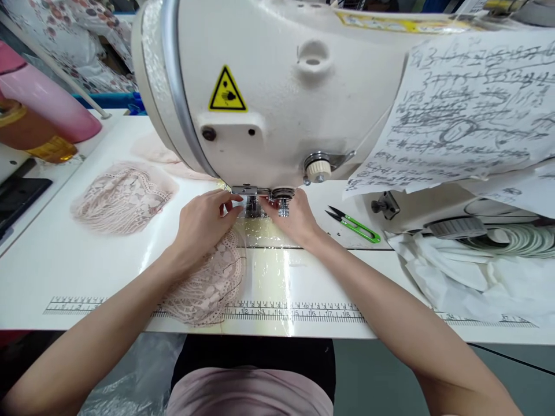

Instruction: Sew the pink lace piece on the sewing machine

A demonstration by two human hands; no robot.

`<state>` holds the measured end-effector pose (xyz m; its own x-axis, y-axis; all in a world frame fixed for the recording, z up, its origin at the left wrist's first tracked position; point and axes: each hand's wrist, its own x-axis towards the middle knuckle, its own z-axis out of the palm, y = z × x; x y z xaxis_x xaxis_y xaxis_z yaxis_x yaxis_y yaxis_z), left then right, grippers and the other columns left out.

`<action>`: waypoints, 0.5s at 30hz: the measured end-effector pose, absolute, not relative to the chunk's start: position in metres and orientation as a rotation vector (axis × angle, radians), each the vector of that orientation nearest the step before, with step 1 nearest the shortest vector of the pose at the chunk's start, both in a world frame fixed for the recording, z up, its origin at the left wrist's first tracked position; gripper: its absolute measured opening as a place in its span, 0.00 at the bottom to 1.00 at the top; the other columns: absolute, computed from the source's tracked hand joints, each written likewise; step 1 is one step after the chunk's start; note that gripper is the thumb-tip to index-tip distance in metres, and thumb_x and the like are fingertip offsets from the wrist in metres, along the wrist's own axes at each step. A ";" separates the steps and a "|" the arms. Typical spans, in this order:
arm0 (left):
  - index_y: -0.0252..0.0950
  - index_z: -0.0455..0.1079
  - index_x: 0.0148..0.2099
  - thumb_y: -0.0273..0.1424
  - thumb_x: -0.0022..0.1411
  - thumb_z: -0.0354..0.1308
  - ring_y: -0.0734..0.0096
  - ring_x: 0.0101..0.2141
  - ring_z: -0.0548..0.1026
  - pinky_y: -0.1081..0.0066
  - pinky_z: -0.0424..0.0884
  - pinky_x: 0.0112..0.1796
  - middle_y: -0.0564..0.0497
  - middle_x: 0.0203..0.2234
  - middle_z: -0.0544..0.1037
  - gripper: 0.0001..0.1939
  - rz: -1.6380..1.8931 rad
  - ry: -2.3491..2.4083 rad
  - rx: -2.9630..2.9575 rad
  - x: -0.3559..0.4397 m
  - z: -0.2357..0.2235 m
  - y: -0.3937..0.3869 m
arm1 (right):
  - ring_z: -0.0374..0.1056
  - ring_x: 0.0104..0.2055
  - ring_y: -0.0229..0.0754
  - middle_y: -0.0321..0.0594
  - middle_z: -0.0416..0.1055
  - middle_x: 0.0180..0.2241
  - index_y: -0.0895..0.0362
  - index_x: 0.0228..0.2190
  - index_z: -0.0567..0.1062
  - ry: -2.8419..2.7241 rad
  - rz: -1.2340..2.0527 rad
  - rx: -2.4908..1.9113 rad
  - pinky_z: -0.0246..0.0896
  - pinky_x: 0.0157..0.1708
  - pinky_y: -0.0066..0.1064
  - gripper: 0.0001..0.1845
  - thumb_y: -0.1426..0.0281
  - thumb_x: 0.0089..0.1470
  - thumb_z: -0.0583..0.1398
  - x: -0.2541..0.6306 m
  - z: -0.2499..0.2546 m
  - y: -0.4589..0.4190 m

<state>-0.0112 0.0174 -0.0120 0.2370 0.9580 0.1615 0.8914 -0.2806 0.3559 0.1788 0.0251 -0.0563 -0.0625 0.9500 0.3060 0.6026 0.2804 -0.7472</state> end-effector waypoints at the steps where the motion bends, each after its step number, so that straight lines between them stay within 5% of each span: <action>1: 0.44 0.75 0.45 0.33 0.64 0.54 0.68 0.31 0.73 0.68 0.65 0.31 0.55 0.33 0.79 0.10 0.518 1.757 2.315 -0.011 -0.012 0.017 | 0.68 0.28 0.40 0.37 0.73 0.26 0.55 0.28 0.74 -1.781 0.542 -1.425 0.66 0.33 0.33 0.16 0.55 0.56 0.58 0.180 -0.056 0.025; 15: 0.44 0.75 0.46 0.34 0.65 0.53 0.67 0.30 0.74 0.68 0.65 0.29 0.54 0.33 0.79 0.11 0.503 1.762 2.331 -0.011 -0.012 0.017 | 0.72 0.32 0.43 0.39 0.77 0.30 0.55 0.30 0.77 -1.851 0.566 -1.388 0.67 0.36 0.35 0.11 0.61 0.56 0.59 0.179 -0.046 0.021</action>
